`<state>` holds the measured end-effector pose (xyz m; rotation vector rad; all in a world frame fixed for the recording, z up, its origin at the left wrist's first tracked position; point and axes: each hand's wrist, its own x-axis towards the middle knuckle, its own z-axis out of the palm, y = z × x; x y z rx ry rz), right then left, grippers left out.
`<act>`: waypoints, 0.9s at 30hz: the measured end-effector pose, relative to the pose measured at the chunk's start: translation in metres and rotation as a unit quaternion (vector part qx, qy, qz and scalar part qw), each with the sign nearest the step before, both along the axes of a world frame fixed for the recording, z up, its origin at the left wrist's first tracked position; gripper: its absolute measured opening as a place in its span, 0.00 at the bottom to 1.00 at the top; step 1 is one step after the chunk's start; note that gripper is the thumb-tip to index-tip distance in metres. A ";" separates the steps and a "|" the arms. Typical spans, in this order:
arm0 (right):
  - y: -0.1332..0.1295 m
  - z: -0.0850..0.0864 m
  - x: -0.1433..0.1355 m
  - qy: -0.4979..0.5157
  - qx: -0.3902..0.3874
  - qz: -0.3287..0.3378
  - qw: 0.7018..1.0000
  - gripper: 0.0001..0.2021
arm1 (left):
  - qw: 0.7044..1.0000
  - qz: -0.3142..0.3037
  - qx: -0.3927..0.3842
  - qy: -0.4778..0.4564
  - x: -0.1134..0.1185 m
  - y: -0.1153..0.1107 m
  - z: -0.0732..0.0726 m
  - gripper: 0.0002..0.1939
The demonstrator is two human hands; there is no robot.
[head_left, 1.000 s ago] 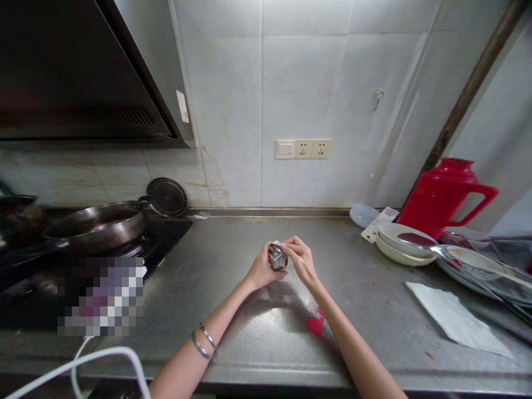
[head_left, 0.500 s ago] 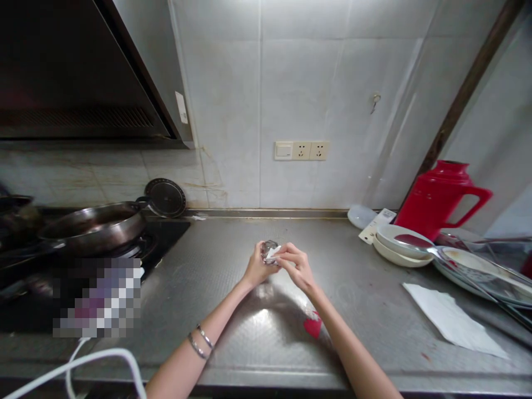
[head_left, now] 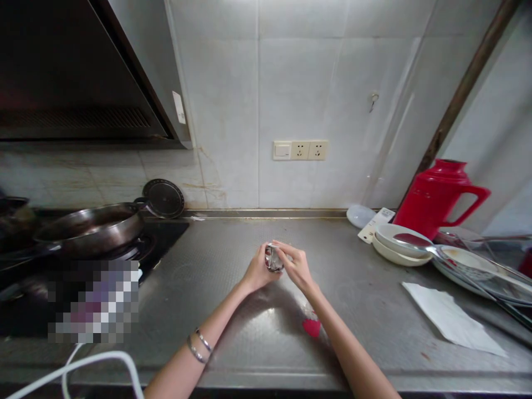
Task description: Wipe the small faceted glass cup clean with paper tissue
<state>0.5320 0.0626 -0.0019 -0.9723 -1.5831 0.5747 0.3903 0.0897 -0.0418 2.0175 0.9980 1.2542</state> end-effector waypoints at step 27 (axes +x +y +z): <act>-0.004 -0.010 0.001 -0.212 0.241 0.031 0.947 0.16 | 0.994 0.057 -0.092 -0.034 0.002 0.000 0.004 0.34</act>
